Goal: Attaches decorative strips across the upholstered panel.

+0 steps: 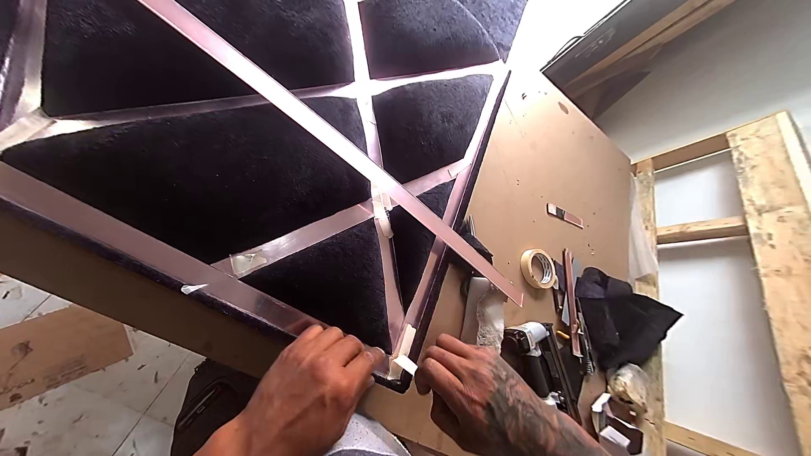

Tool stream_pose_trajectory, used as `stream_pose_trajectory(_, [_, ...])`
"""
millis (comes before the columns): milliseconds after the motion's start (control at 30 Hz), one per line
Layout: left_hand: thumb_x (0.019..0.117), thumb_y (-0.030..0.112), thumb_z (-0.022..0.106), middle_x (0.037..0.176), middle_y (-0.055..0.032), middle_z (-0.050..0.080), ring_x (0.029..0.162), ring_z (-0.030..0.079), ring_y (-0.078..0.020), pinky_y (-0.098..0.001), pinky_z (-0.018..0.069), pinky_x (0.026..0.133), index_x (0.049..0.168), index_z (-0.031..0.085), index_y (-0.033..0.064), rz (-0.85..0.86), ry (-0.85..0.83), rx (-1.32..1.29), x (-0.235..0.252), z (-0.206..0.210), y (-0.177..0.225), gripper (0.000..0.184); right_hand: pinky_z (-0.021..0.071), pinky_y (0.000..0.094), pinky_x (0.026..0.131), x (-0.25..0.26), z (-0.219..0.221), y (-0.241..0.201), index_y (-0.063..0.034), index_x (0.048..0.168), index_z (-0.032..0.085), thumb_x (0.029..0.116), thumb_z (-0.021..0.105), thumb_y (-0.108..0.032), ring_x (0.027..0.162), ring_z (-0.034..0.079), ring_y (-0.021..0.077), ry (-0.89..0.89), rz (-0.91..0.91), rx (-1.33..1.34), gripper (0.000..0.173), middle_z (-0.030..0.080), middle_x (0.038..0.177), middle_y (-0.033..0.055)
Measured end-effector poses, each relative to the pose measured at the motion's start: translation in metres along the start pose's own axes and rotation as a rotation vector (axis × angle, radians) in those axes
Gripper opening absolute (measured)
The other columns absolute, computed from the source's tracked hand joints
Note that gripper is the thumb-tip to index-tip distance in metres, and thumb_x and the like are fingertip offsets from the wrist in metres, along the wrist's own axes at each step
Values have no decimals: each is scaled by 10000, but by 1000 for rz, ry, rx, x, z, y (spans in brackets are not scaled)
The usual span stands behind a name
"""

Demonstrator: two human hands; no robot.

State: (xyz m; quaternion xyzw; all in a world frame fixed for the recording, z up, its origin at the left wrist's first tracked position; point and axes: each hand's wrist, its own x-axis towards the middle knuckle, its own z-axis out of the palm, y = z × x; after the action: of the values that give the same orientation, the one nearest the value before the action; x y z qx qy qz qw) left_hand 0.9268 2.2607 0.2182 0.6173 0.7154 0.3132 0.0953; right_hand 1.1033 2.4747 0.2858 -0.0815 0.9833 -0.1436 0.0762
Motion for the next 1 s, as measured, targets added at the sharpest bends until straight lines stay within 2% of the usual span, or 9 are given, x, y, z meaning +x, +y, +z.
stream_pose_trajectory(67, [1054, 385, 486, 959, 20, 722, 864, 682, -174, -354, 550, 750, 1236, 726, 228, 10, -31, 18, 7, 10, 11, 340, 489, 314, 567, -7, 4, -9, -179, 957, 623, 961, 557, -194, 780, 612, 177, 24, 28, 11, 69, 612, 841, 0])
stream_pose_trajectory(200, [1050, 386, 457, 815, -5, 668, 678, 652, -178, -327, 529, 577, 1261, 720, 175, -22, -90, 107, 25, 24, 24, 398, 492, 302, 589, -13, 4, -13, -179, 956, 629, 966, 561, -193, 796, 613, 168, 75, 73, -2, 70, 630, 867, -5])
stream_pose_trajectory(333, [1026, 335, 486, 748, 14, 639, 617, 636, -159, -310, 500, 500, 1128, 755, 194, -41, -103, 150, 35, 26, 25, 320, 491, 284, 589, -14, 0, -9, -186, 954, 634, 966, 559, -184, 796, 619, 145, 124, 106, -26, 76, 652, 889, -18])
stream_pose_trajectory(400, [1001, 270, 520, 758, 2, 636, 633, 631, -175, -316, 491, 494, 1093, 761, 188, 5, -111, 169, 41, 22, 26, 270, 490, 281, 586, -13, -2, -7, -189, 955, 642, 970, 561, -190, 797, 618, 138, 132, 125, -29, 82, 653, 892, -23])
stream_pose_trajectory(533, [981, 142, 553, 959, -42, 650, 836, 639, -221, -334, 493, 554, 1062, 753, 177, 233, -316, 190, 71, 2, 24, 219, 489, 277, 591, -15, -1, -7, -183, 935, 639, 968, 563, -193, 800, 614, 134, 131, 141, -29, 83, 646, 888, -27])
stream_pose_trajectory(667, [1001, 188, 544, 982, -19, 650, 826, 637, -193, -307, 468, 508, 1015, 765, 209, 437, -497, 236, 93, -9, 14, 222, 498, 279, 598, -22, 1, -8, -178, 920, 628, 965, 570, -193, 808, 622, 141, 158, 138, -21, 75, 652, 894, -19])
stream_pose_trajectory(767, [995, 188, 557, 952, -1, 645, 801, 629, -176, -303, 444, 497, 914, 758, 207, 527, -552, 245, 99, -12, 10, 218, 491, 275, 592, -27, 4, -7, -177, 906, 644, 956, 574, -186, 791, 614, 132, 204, 154, -36, 87, 645, 866, -27])
stream_pose_trajectory(900, [994, 198, 576, 914, 0, 642, 788, 636, -177, -310, 461, 505, 918, 765, 198, 627, -587, 228, 109, -12, 9, 204, 496, 276, 576, -23, -7, -6, -157, 852, 657, 925, 618, -157, 770, 617, 143, 319, 176, -68, 83, 653, 859, -14])
stream_pose_trajectory(1000, [991, 253, 602, 935, 6, 656, 799, 641, -177, -323, 472, 520, 918, 766, 193, 687, -630, 211, 119, -11, 8, 189, 482, 296, 562, -20, -13, -3, -138, 841, 663, 919, 620, -161, 764, 618, 169, 392, 214, -85, 92, 657, 854, 11])
